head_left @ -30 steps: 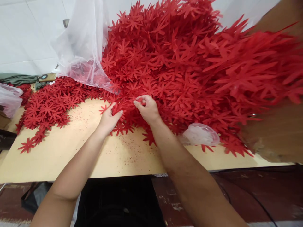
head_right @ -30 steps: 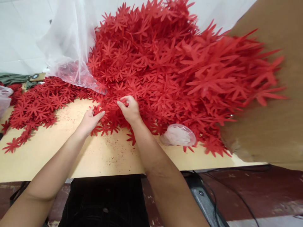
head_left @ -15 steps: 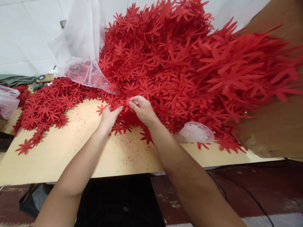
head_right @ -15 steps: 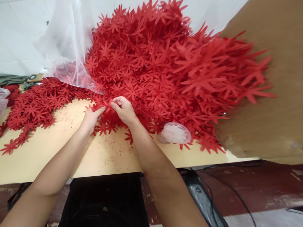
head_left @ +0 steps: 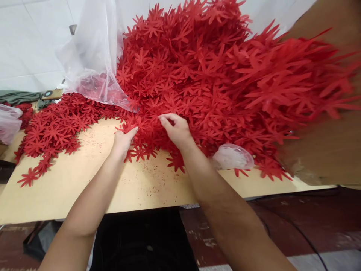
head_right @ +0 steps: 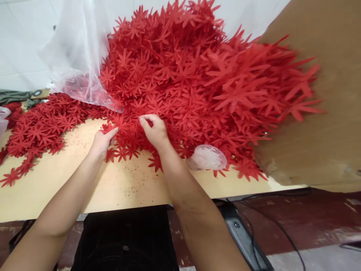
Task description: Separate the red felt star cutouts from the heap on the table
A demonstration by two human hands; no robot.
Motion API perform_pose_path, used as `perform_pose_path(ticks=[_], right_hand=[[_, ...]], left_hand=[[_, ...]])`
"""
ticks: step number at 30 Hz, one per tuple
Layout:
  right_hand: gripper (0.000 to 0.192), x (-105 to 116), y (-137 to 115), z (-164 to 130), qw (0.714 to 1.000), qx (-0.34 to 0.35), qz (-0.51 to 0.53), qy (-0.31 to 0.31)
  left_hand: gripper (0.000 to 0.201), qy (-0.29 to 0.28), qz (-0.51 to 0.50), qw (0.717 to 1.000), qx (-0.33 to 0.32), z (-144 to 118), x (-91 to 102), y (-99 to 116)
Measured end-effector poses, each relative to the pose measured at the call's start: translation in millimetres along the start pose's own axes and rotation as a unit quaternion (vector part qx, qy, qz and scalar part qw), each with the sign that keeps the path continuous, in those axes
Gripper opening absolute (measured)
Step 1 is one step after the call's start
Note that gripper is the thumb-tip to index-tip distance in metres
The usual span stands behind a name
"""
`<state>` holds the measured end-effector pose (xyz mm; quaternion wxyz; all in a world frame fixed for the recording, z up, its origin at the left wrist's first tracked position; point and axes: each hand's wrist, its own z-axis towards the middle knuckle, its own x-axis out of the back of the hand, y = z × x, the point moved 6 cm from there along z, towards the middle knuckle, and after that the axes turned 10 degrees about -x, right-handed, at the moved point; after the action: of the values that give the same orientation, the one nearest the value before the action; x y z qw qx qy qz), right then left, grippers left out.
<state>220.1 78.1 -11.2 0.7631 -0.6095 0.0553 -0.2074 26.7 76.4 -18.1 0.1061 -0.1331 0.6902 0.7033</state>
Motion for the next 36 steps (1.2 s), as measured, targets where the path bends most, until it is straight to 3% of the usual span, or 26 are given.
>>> perform_pose_path(ticks=[3,5,7,12,19,25,30,33,36], right_hand=[[0.025,-24,-24,-16,0.994,0.058,-0.032,-0.092],[0.025,-38,-32,-24,0.987,0.057,-0.02,-0.147],[0.023,-44,-31,-26,0.986,0.033,0.007,-0.164],[0.032,-38,-14,-18,0.981,-0.064,0.109,-0.15],[0.043,-26,-6,-16,0.969,-0.12,0.18,-0.122],[0.032,8,22,1,0.968,-0.138,0.209,-0.003],[0.036,19,11,5,0.999,-0.028,-0.009,0.022],[0.035,8,-16,-10,0.986,0.08,-0.143,0.037],[0.03,-6,-36,-29,0.979,0.121,-0.163,0.03]], left_hand=[[0.015,-0.029,0.009,1.0,0.0,-3,-8.2,-3],[0.015,-0.04,0.012,0.999,0.014,-5,-11.0,-5],[0.015,-0.049,0.008,0.998,0.025,-7,-11.3,-6],[0.009,-0.08,0.006,0.997,0.022,-9,-11.5,-4],[0.006,-0.075,0.009,0.997,0.018,-11,-16.9,-4],[0.013,-0.006,0.001,1.0,0.024,-2,3.6,-6],[0.026,-0.049,0.043,0.996,0.065,-2,3.8,-10],[0.021,-0.061,0.06,0.994,0.07,-5,-0.7,-12],[0.013,-0.078,0.072,0.993,0.049,-6,-3.3,-10]])
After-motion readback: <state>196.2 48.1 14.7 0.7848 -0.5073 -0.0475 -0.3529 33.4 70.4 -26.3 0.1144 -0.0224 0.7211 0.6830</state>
